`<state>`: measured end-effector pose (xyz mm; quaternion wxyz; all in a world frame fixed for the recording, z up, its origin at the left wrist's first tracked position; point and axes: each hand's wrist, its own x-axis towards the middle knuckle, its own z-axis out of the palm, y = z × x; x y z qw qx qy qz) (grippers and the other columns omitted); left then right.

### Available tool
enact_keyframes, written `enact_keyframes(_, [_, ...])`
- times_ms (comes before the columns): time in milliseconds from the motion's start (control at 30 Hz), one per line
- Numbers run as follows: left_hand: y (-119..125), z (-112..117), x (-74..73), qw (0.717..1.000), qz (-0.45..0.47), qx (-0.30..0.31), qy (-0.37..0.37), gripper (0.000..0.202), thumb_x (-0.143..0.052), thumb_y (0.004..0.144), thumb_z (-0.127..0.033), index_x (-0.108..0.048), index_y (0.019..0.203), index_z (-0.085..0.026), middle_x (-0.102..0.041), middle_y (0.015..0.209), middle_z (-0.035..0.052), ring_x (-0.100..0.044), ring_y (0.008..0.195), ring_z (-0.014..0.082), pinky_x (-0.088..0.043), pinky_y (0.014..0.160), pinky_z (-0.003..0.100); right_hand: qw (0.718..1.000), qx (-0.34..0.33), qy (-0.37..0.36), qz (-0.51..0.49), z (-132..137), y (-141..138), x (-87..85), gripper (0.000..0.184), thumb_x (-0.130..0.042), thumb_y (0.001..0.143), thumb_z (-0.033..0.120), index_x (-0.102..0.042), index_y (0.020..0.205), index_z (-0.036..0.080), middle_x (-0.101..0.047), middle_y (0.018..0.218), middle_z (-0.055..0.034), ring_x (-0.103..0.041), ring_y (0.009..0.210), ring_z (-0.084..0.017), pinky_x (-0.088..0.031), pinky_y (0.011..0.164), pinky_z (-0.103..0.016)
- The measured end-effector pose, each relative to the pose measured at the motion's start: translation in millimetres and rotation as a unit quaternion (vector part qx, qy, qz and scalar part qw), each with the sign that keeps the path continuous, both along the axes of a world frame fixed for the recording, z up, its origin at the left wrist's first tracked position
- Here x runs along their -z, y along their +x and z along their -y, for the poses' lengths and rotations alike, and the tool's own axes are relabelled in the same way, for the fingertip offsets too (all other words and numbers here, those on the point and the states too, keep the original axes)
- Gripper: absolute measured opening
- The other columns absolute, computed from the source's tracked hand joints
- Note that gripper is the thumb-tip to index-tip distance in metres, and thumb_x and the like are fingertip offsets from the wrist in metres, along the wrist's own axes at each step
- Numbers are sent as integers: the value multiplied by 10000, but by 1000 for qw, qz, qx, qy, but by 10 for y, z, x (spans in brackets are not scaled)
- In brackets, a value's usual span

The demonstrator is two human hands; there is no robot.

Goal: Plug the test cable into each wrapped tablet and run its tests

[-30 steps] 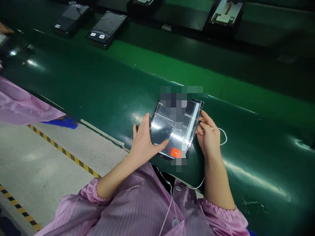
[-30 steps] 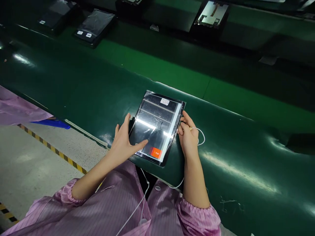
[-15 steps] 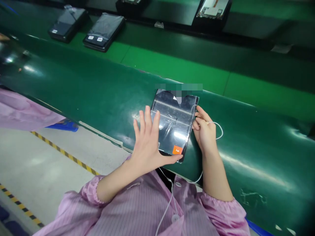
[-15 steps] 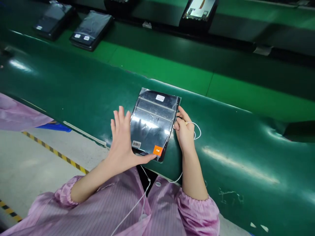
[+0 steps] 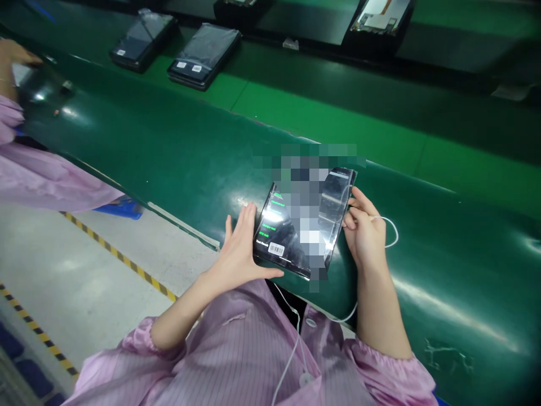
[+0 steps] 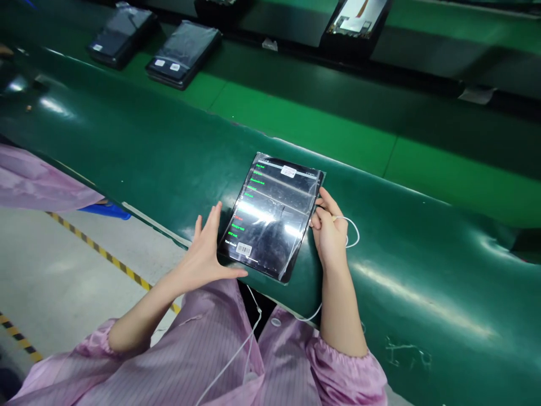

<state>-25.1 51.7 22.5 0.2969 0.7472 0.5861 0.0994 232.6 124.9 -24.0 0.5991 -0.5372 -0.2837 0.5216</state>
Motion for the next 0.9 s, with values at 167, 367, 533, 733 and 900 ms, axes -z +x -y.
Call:
enact_keyframes(167, [-27,59,263,1000,20,10,1,1418,-816,716,-607,281,1535,-236,-274,1620,273,-274,1503,436,-62,1209,710,999,34,7,36,80,-3,-93,368,-660,645,195,-744,1000,235,-585,909,-9,-307,501,-24,-282,475,-223])
enact_keyframes(367, [46,-102,453,998,54,-21,41,1315,-886,690,-455,78,1576,-332,-444,1561,178,-380,1457,428,-201,1203,680,918,317,-6,236,1014,558,-196,271,-677,767,331,-718,1007,210,-619,884,-18,-366,522,-70,-268,479,-250])
enact_keyframes(533, [407,-727,451,992,96,-7,79,1267,-897,654,-391,-34,1581,-350,-464,1553,133,-421,1441,403,-338,1172,614,884,354,-113,283,1867,875,9,492,-690,767,582,-686,1041,173,-617,830,-34,-460,577,-114,-367,523,-266])
enact_keyframes(733, [1578,-1810,224,980,162,46,104,1228,-933,549,-321,-227,1548,-210,-577,1409,175,-484,1375,417,-419,1102,567,860,350,-150,339,1934,814,70,610,-514,879,685,-664,1159,164,-641,818,-51,-493,579,-143,-426,596,-314])
enact_keyframes(900, [2528,-2222,42,959,273,48,63,1094,-927,561,-197,-332,1476,-120,-578,1385,236,-493,1353,424,-369,1119,581,875,342,-140,312,2066,883,63,619,-553,846,711,-692,1127,178,-660,779,-73,-533,568,-179,-445,538,-326])
